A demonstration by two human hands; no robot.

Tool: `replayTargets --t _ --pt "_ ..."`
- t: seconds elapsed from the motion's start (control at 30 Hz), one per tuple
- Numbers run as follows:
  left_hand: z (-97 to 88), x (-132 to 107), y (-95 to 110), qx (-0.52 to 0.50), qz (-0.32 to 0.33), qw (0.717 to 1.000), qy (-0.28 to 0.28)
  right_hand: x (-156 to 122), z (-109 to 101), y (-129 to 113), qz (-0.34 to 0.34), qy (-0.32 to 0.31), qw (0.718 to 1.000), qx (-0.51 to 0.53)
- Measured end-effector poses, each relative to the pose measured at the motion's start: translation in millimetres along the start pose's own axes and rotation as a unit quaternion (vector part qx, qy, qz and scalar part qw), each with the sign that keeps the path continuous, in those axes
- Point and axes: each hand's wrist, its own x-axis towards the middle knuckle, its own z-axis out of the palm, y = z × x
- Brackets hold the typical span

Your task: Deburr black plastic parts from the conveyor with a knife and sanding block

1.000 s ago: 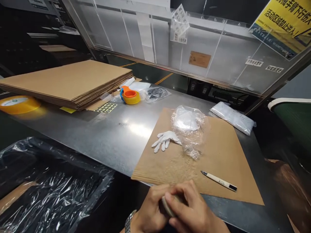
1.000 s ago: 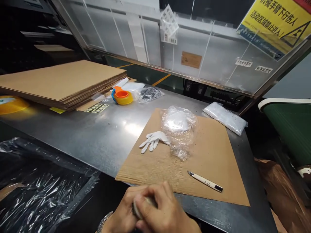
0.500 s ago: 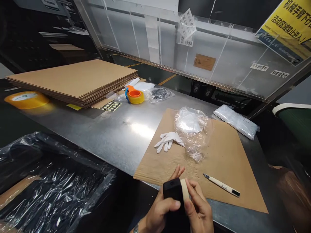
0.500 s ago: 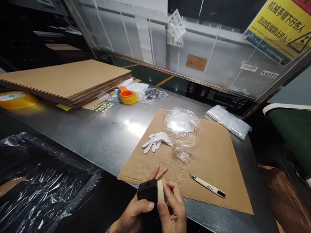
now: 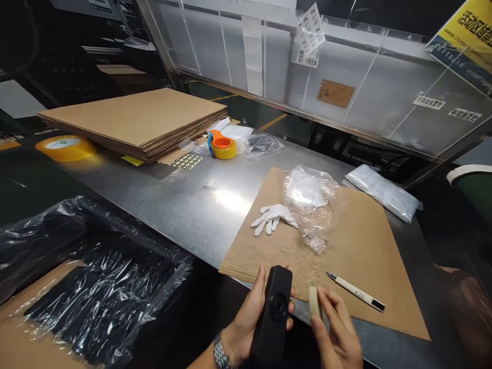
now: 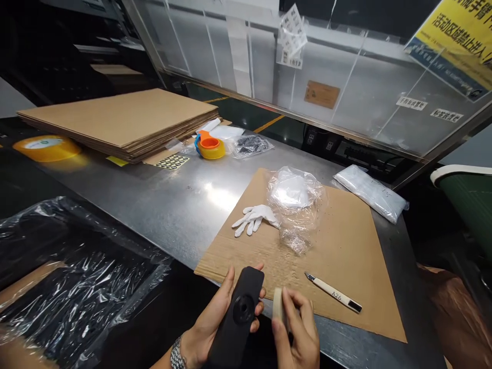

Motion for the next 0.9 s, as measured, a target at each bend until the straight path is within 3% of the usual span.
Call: replayTargets --t 0.13,0.23,0.37,0.43,0.53,0.63,0.77,0.9 --pt "5.3 -1 -12 -0.03 -0.014 0.999 -0.01 36 7 -16 -0.103 -0.064 0.993 -0.001" --pt "4.5 -3 -16 -0.042 -0.02 0.999 -0.007 43 7 -24 -0.169 -0.131 0.976 0.027" --pt "-0.9 -4 -24 0.014 -0.053 0.998 -0.041 46 -6 -22 -0.232 -0.223 0.946 0.044" --pt "-3.2 -4 -27 0.068 -0.017 0.997 -0.031 51 -13 -18 -0.233 -0.25 0.939 0.026" --pt "-4.5 -5 -25 0.186 0.06 0.981 0.016 60 -18 -18 -0.199 -0.242 0.949 -0.044" --pt "-3.3 -5 -17 0.249 0.075 0.964 0.056 57 -13 -27 -0.199 -0.241 0.945 -0.097" --pt "-1.5 -1 -9 0.161 0.014 0.986 0.037 22 9 -42 -0.25 -0.196 0.944 -0.093" --pt "1.9 3 -10 0.059 -0.025 0.998 0.008 -12 21 -42 -0.135 -0.134 0.98 -0.064"
